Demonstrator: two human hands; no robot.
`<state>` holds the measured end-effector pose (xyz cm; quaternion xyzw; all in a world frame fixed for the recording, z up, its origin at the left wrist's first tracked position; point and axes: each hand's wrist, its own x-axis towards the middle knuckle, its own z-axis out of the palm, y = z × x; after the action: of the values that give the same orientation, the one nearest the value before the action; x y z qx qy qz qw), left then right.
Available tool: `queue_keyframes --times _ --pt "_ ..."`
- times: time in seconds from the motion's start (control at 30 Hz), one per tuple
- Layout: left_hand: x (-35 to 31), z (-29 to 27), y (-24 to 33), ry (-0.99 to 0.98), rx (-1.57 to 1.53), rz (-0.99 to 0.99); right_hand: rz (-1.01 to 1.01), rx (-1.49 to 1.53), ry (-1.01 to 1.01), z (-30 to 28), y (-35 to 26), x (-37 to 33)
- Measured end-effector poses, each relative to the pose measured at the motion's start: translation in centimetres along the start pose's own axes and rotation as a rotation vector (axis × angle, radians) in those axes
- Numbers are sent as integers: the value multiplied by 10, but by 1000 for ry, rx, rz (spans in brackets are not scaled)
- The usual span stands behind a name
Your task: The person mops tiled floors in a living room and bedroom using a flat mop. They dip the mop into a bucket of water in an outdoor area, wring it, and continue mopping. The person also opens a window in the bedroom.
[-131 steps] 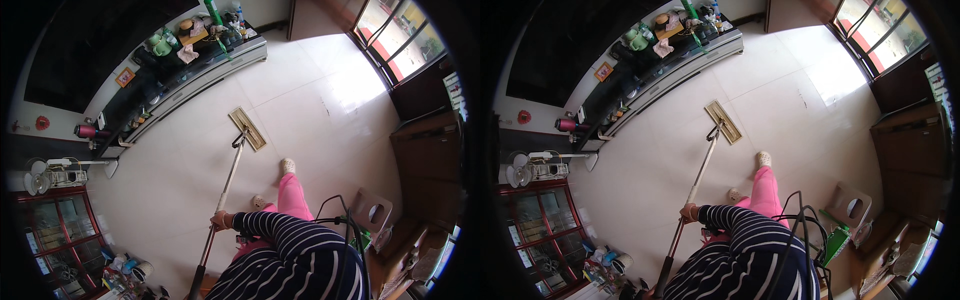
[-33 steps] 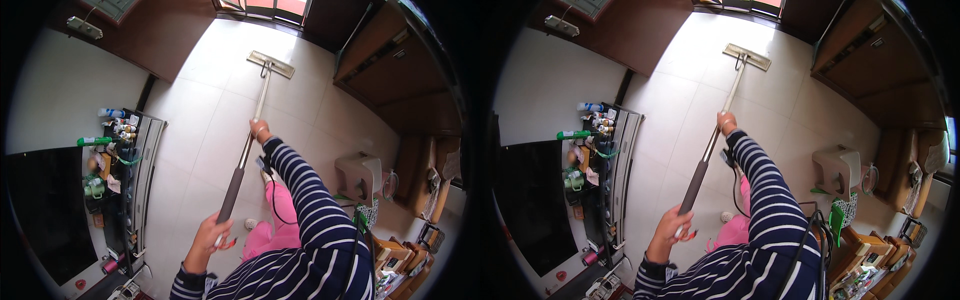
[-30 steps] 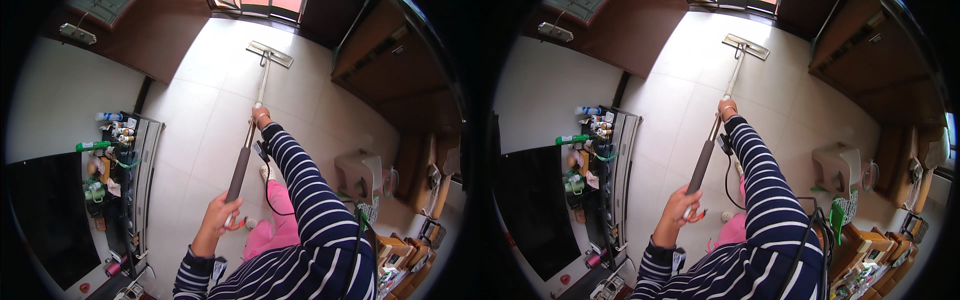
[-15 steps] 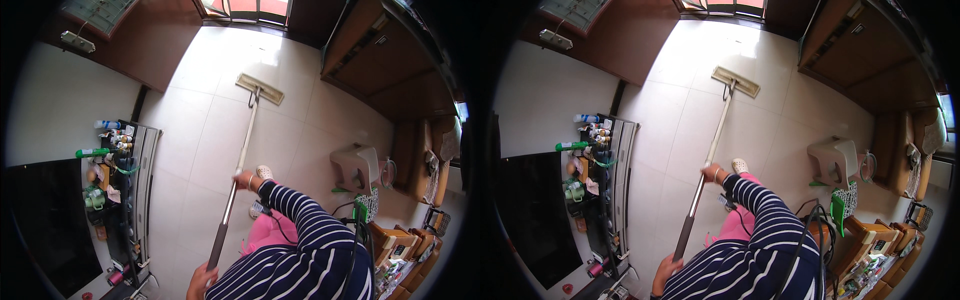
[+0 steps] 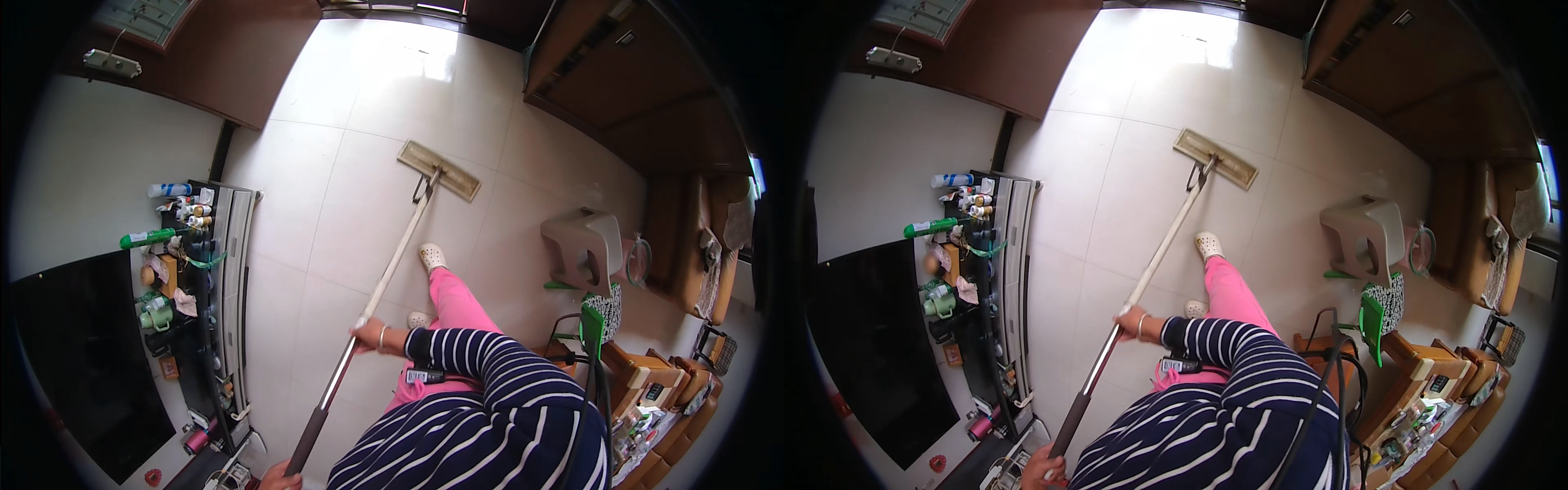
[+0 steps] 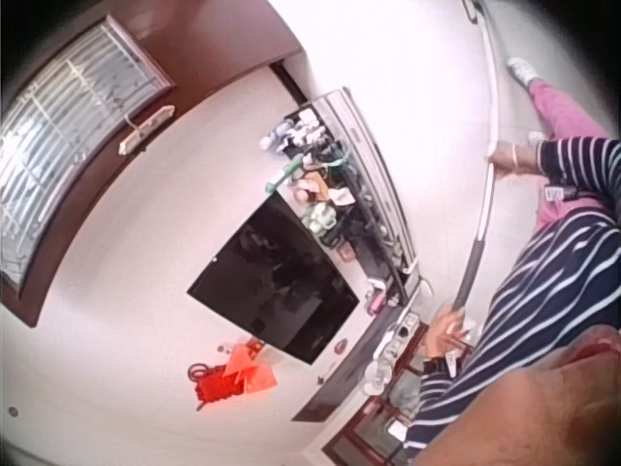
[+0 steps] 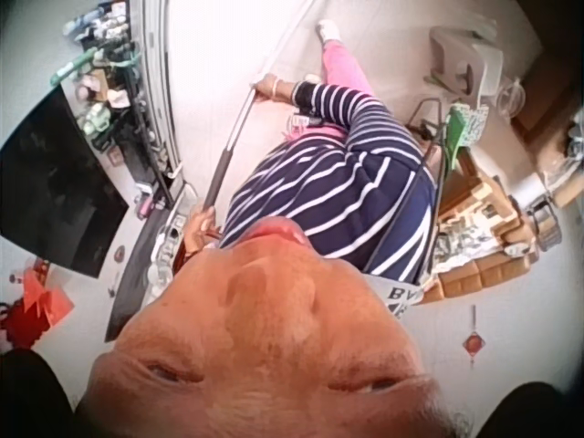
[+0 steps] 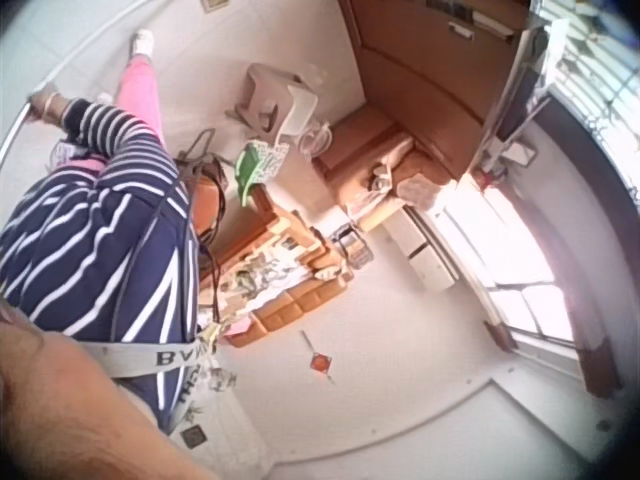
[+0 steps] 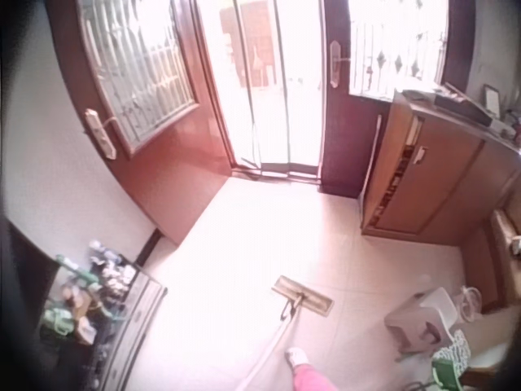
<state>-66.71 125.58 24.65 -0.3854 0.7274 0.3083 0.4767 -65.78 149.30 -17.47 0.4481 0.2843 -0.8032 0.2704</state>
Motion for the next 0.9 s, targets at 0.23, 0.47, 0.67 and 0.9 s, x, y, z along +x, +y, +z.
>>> queue_keyframes --times 0.23,0.47,0.67,0.9 --pt "126 164 111 -713 -152 1 -387 -306 431 -174 -188 47" --pt "148 307 207 -841 -63 200 -501 156 772 -254 -339 58" --pt "141 235 157 -745 -102 230 -466 -702 837 -230 -260 79" --pt "108 60 -18 -452 -133 131 -129 -170 144 -78 -61 54"
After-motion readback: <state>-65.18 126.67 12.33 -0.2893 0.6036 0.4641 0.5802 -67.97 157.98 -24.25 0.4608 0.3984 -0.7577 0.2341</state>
